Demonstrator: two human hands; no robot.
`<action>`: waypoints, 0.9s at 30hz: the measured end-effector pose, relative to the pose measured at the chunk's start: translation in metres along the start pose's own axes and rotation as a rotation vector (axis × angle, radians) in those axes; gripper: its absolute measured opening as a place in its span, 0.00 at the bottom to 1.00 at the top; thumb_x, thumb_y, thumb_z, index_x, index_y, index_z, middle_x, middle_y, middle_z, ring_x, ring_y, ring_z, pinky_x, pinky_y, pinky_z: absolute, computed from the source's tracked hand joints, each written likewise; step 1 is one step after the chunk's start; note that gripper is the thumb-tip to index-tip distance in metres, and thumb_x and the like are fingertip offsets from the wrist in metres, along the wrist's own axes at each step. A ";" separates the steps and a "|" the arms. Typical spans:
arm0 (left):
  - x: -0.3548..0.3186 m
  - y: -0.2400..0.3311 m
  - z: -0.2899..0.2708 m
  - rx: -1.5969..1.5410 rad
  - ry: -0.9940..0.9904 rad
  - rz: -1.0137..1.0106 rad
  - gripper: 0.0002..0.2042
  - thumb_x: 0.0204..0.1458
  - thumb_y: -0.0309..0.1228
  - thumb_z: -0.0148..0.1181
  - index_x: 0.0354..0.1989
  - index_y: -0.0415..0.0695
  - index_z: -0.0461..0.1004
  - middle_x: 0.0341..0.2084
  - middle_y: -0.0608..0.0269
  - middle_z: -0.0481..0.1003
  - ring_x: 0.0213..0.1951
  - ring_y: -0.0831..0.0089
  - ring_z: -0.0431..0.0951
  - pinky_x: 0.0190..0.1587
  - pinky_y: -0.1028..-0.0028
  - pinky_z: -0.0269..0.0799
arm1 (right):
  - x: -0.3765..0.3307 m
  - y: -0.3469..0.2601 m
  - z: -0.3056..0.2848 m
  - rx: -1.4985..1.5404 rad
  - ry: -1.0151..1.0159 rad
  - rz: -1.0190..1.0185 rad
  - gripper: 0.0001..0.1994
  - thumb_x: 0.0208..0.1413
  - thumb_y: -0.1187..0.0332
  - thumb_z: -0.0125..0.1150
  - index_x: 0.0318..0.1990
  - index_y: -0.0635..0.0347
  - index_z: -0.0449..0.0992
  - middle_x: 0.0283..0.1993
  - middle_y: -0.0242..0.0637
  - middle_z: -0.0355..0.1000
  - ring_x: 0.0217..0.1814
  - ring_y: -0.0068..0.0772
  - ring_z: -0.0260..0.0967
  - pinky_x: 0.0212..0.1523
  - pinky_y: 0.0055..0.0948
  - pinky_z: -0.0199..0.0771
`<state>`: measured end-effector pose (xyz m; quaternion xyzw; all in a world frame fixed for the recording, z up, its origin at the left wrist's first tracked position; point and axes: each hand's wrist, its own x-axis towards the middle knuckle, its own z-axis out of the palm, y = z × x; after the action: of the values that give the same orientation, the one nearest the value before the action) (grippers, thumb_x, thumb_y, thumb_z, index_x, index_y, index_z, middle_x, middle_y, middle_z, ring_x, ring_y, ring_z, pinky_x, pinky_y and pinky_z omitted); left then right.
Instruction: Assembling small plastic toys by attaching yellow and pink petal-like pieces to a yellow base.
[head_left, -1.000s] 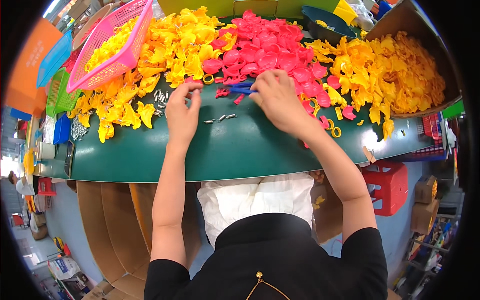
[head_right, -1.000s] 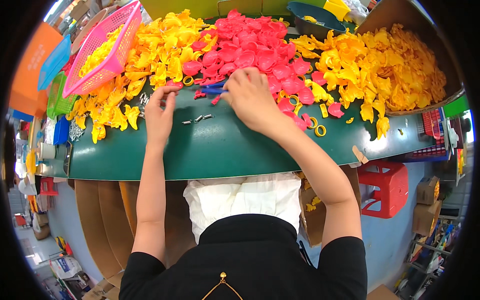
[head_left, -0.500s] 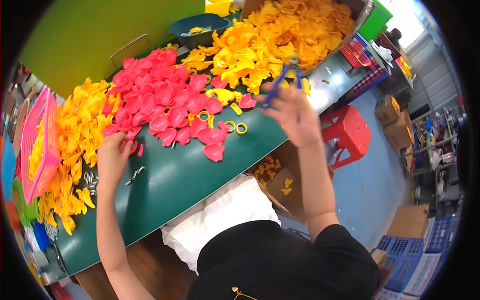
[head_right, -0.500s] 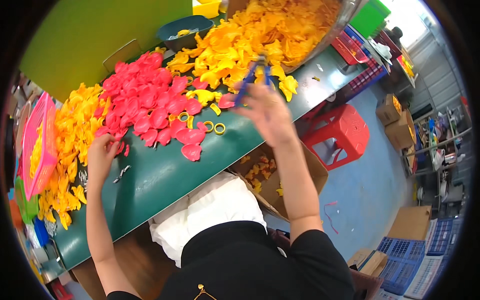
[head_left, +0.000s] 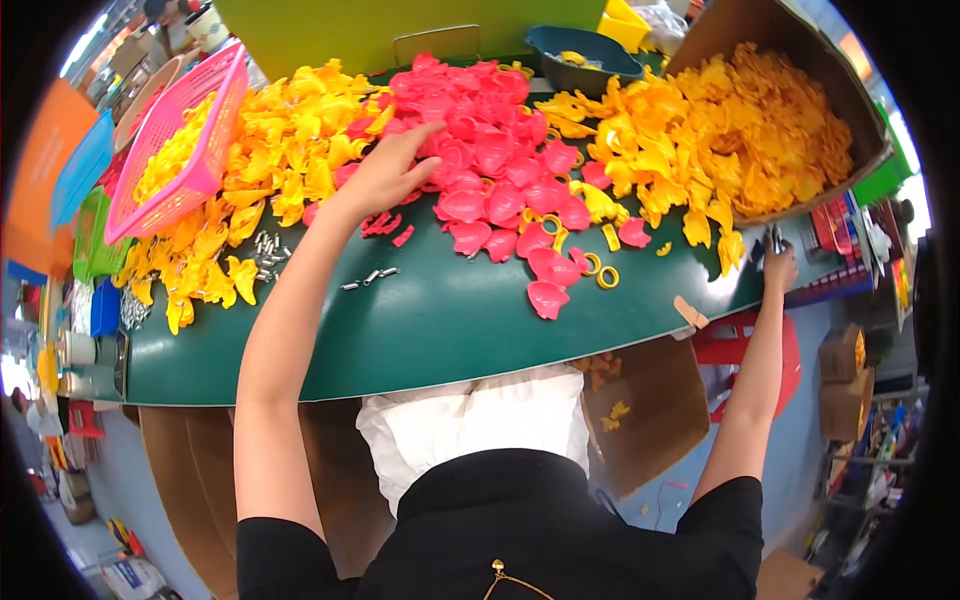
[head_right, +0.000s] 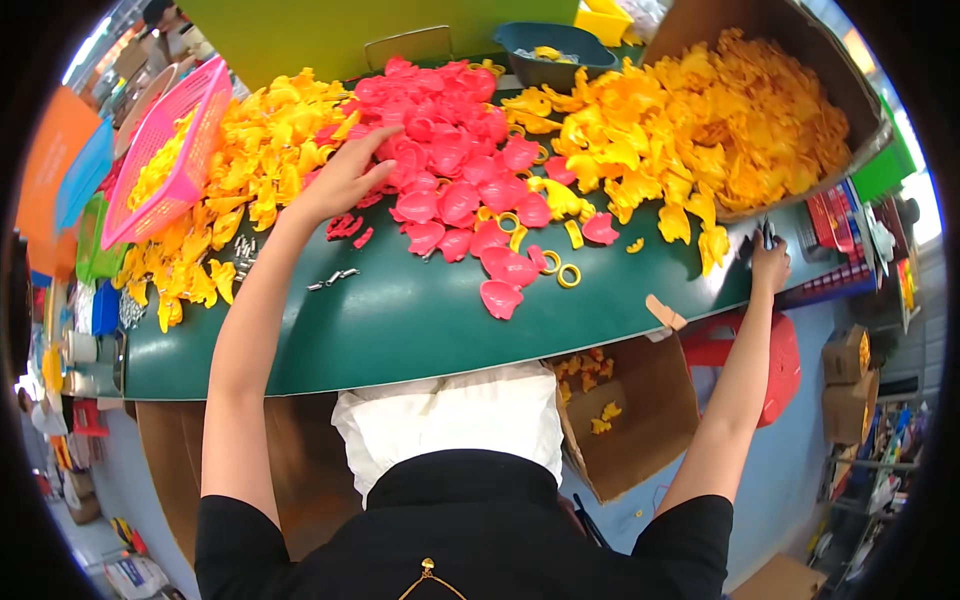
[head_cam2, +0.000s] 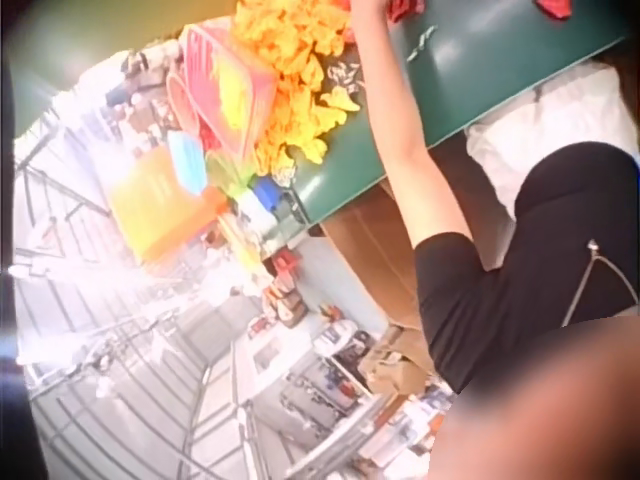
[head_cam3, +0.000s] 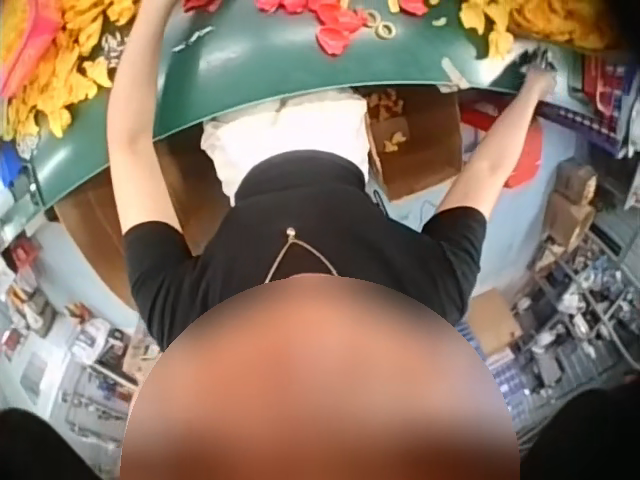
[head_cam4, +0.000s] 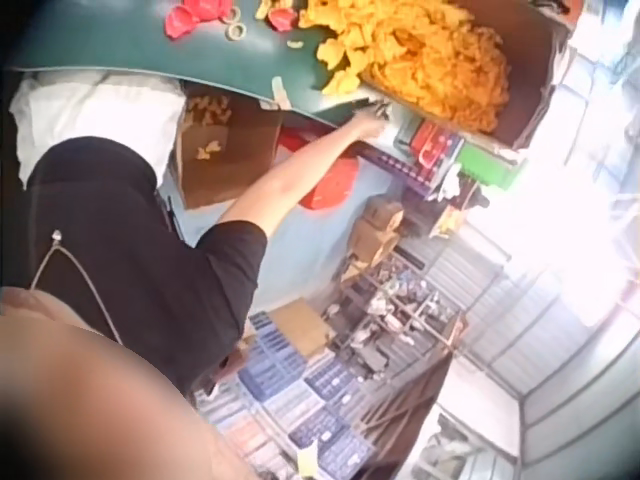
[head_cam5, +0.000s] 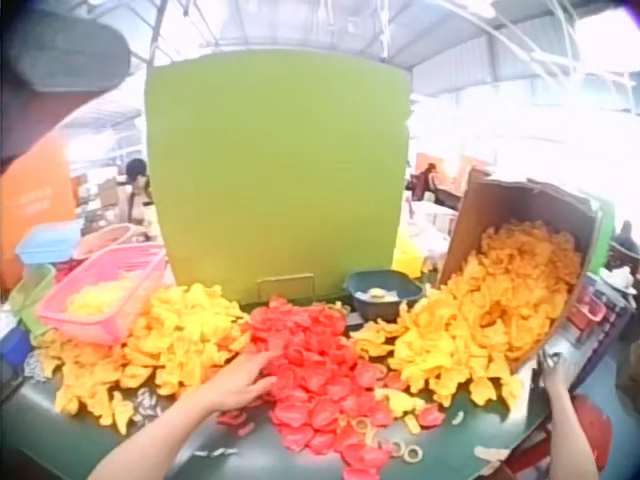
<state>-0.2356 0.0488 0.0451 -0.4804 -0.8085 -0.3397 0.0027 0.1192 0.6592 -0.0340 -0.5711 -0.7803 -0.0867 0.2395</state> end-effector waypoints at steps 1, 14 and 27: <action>0.000 -0.001 0.000 -0.019 -0.027 -0.007 0.25 0.55 0.33 0.57 0.60 0.39 0.63 0.51 0.46 0.72 0.57 0.50 0.69 0.59 0.62 0.63 | 0.009 0.001 0.013 0.023 -0.132 0.073 0.33 0.52 0.34 0.52 0.56 0.47 0.72 0.54 0.48 0.72 0.57 0.57 0.67 0.56 0.51 0.66; -0.120 0.028 -0.050 -0.185 0.103 -0.214 0.10 0.57 0.27 0.55 0.46 0.39 0.76 0.46 0.59 0.78 0.53 0.65 0.73 0.59 0.67 0.63 | -0.225 -0.179 -0.167 1.319 -0.094 -0.137 0.17 0.60 0.71 0.52 0.56 0.65 0.69 0.57 0.41 0.69 0.57 0.35 0.67 0.61 0.33 0.61; -0.178 -0.004 -0.091 0.524 0.379 -0.409 0.10 0.52 0.25 0.58 0.43 0.43 0.77 0.44 0.60 0.76 0.51 0.58 0.69 0.56 0.65 0.64 | -0.343 -0.372 -0.184 0.949 0.060 -1.530 0.20 0.48 0.67 0.66 0.51 0.49 0.75 0.62 0.40 0.63 0.64 0.46 0.57 0.64 0.49 0.54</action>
<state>-0.1723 -0.1412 0.0539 -0.2211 -0.9323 -0.1979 0.2068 -0.0976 0.1682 0.0154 0.2659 -0.8943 0.0938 0.3473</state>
